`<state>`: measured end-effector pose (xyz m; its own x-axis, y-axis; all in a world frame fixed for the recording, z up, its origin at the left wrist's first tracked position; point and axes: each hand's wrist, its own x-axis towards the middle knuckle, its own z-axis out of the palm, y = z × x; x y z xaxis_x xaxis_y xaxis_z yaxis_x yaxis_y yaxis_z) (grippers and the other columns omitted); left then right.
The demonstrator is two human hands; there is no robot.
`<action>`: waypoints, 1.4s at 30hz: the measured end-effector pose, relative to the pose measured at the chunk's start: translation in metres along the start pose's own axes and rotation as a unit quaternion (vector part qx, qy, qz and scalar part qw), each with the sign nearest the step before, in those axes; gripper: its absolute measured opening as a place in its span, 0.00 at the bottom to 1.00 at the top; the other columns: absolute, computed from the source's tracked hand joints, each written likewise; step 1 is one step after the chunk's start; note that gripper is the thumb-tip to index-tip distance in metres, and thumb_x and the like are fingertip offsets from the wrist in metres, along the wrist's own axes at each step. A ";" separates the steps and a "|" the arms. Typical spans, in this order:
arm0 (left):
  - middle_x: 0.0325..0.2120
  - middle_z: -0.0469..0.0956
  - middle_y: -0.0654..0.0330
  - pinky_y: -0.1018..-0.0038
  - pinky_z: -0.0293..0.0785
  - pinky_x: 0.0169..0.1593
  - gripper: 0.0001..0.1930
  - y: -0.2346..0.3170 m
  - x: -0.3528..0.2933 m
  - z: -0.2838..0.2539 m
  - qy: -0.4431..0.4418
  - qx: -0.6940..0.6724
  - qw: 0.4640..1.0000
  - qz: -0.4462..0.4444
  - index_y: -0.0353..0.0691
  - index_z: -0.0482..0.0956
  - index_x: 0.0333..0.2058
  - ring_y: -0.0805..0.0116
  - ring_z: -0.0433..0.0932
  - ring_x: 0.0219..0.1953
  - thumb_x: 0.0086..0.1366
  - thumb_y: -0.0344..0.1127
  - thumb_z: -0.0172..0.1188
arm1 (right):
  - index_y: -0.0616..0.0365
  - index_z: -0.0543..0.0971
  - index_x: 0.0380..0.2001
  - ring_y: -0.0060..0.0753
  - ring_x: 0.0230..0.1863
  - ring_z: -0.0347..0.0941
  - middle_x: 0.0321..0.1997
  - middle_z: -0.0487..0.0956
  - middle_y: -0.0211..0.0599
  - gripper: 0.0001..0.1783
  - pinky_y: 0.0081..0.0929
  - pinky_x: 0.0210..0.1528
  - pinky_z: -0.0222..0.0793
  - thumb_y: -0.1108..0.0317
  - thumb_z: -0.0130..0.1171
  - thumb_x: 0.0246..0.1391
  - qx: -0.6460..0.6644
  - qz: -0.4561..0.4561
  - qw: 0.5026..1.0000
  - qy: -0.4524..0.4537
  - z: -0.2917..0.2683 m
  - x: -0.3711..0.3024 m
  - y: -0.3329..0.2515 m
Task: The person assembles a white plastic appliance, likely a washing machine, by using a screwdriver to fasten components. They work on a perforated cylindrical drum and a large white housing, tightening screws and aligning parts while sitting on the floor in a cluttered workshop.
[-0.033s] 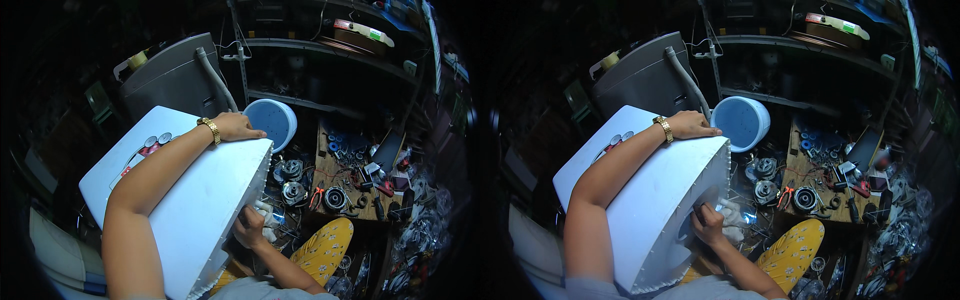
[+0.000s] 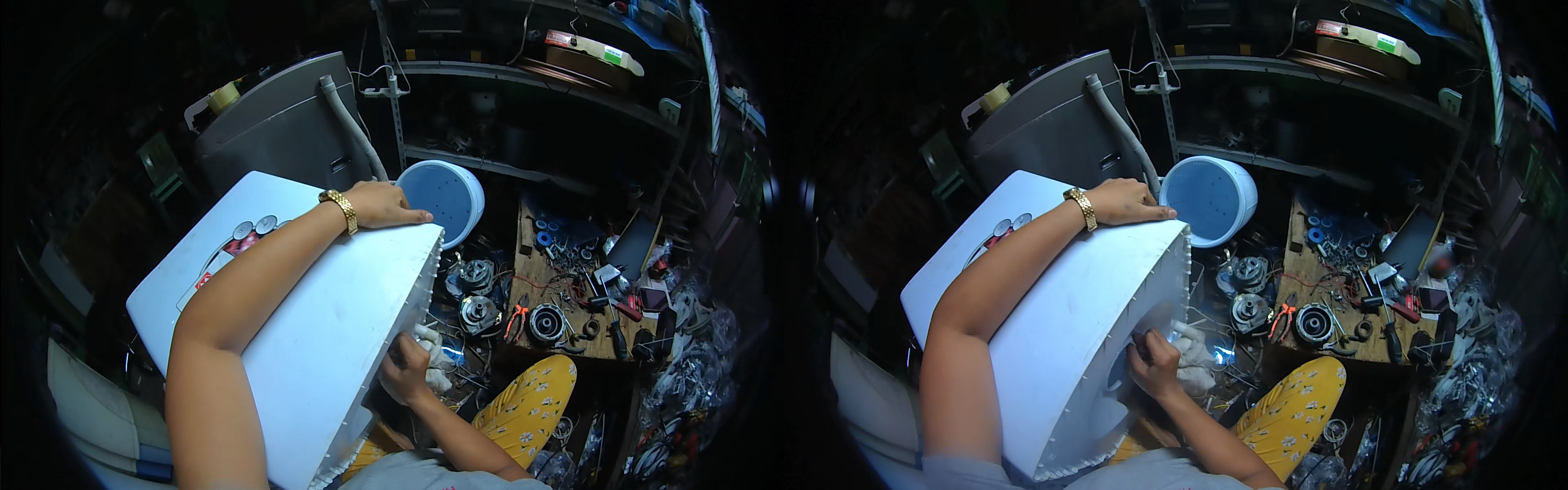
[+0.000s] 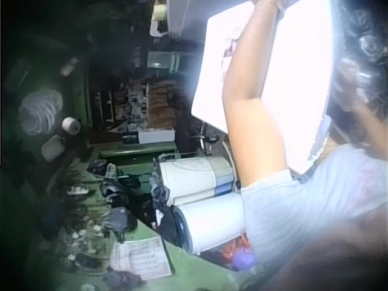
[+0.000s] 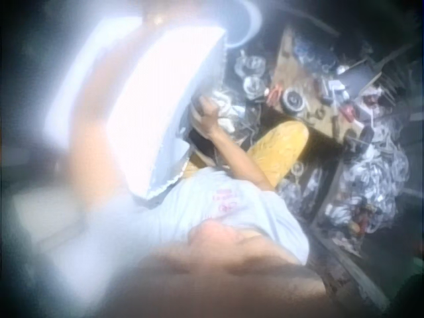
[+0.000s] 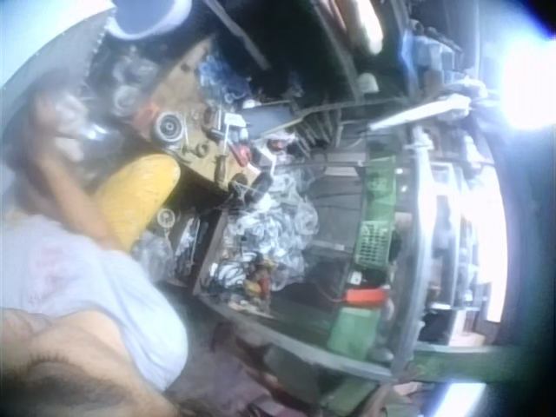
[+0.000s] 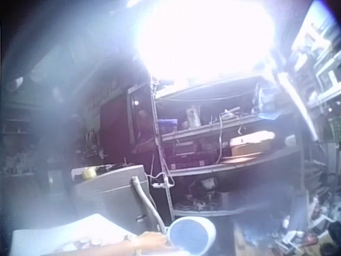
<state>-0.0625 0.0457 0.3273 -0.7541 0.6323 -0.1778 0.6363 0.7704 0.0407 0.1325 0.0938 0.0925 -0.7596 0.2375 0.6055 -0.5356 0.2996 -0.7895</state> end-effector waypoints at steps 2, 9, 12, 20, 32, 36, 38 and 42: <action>0.27 0.83 0.50 0.70 0.77 0.35 0.41 0.000 -0.003 -0.007 -0.018 -0.019 1.000 -0.007 0.34 0.84 0.39 0.58 0.83 0.30 0.59 0.73 0.45 | 0.62 0.68 0.19 0.30 0.18 0.68 0.21 0.72 0.39 0.12 0.27 0.20 0.61 0.76 0.61 0.46 0.050 0.088 0.995 -0.006 0.010 -0.014 0.017; 0.26 0.83 0.52 0.74 0.76 0.34 0.37 -0.009 -0.011 -0.002 -0.034 0.004 0.999 -0.040 0.38 0.85 0.39 0.65 0.83 0.28 0.61 0.70 0.46 | 0.62 0.70 0.23 0.16 0.28 0.64 0.23 0.72 0.30 0.08 0.20 0.32 0.62 0.74 0.59 0.51 0.244 0.284 0.927 -0.008 0.033 -0.056 0.011; 0.27 0.83 0.51 0.72 0.76 0.34 0.39 -0.006 -0.016 0.000 -0.038 -0.017 0.998 -0.042 0.37 0.85 0.38 0.62 0.83 0.30 0.60 0.72 0.46 | 0.62 0.70 0.20 0.21 0.22 0.68 0.17 0.71 0.35 0.11 0.22 0.27 0.65 0.72 0.61 0.49 0.072 0.233 0.968 -0.058 0.022 -0.049 0.000; 0.28 0.83 0.52 0.72 0.77 0.37 0.37 0.002 -0.036 -0.025 0.012 -0.033 0.998 -0.053 0.37 0.85 0.39 0.60 0.83 0.30 0.60 0.70 0.48 | 0.57 0.69 0.19 0.39 0.22 0.73 0.21 0.72 0.36 0.12 0.32 0.22 0.67 0.73 0.64 0.41 -0.099 -0.184 0.977 -0.034 -0.013 0.019 -0.017; 0.27 0.83 0.52 0.73 0.76 0.35 0.35 -0.006 -0.032 -0.029 0.013 -0.056 0.993 -0.103 0.37 0.85 0.38 0.62 0.82 0.28 0.62 0.67 0.49 | 0.62 0.73 0.40 0.29 0.39 0.76 0.39 0.79 0.36 0.11 0.31 0.42 0.74 0.67 0.58 0.59 0.537 0.544 0.643 0.040 -0.018 -0.021 -0.016; 0.26 0.83 0.52 0.73 0.75 0.33 0.34 0.002 -0.029 -0.026 -0.007 -0.044 0.994 -0.097 0.37 0.85 0.38 0.64 0.81 0.26 0.63 0.66 0.48 | 0.55 0.76 0.42 0.26 0.46 0.72 0.40 0.78 0.30 0.10 0.37 0.53 0.65 0.67 0.60 0.57 0.550 0.620 0.559 0.008 -0.012 0.009 -0.048; 0.26 0.83 0.53 0.73 0.74 0.32 0.34 0.007 -0.022 -0.024 0.000 -0.029 0.997 -0.073 0.37 0.85 0.37 0.64 0.81 0.26 0.63 0.66 0.48 | 0.53 0.77 0.39 0.25 0.41 0.72 0.37 0.78 0.27 0.08 0.35 0.50 0.66 0.69 0.62 0.55 0.563 0.619 0.547 0.025 -0.002 0.010 -0.040; 0.23 0.81 0.50 0.66 0.73 0.34 0.33 0.003 -0.030 -0.027 0.044 -0.026 0.995 -0.083 0.35 0.85 0.31 0.59 0.80 0.25 0.63 0.64 0.49 | 0.56 0.77 0.37 0.26 0.36 0.74 0.34 0.78 0.30 0.06 0.24 0.41 0.69 0.70 0.60 0.56 0.604 0.627 0.480 0.108 0.015 0.020 -0.048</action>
<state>-0.0425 0.0307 0.3596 -0.8606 0.4995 -0.0992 0.4947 0.8662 0.0698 0.1376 0.0707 0.1411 -0.7778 -0.3396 -0.5289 0.3711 -0.9273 0.0497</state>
